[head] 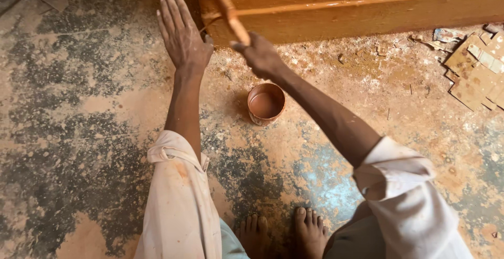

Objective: The person repeatedly dips a paintbrush into a small container of brown paint and applies it to the lower edge of a wooden structure. The person uses the left hand to steady the surface while painting with the right hand. The task continues across the same section without visible completion.

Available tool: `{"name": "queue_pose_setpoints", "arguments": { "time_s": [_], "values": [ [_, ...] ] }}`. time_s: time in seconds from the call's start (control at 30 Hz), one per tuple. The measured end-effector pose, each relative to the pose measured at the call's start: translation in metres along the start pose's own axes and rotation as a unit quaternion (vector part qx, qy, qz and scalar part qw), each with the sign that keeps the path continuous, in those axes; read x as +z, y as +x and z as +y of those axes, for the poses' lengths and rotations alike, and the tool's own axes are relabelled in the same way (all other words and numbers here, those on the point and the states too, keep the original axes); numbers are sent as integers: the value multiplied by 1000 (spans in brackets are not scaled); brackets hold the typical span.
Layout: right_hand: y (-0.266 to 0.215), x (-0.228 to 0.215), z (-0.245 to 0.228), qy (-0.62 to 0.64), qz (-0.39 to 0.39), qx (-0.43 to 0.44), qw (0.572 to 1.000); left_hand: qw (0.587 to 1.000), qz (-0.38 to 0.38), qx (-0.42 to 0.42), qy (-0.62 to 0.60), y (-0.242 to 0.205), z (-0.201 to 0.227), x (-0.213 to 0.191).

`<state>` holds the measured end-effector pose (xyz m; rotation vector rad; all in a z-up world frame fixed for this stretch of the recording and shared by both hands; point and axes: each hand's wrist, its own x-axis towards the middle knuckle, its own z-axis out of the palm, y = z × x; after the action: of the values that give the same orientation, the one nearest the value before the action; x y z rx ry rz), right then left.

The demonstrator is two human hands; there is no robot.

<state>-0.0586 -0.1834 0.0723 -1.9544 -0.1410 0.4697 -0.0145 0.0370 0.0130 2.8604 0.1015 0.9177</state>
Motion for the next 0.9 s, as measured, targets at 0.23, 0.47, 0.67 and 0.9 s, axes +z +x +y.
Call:
{"name": "queue_pose_setpoints", "arguments": {
  "time_s": [0.23,0.47,0.67,0.9],
  "values": [
    [23,-17,7,62,99,14,993,994,-92,-42,33,-7,-3,-15],
    [20,-173,128,149,347,-50,925,998,-62,-8,10,2,32,4],
    [-3,-274,185,236,519,47,820,998,-3,69,-13,14,59,24],
    [12,-217,115,143,435,-28,889,994,48,93,-39,25,45,19]
  ]
}}
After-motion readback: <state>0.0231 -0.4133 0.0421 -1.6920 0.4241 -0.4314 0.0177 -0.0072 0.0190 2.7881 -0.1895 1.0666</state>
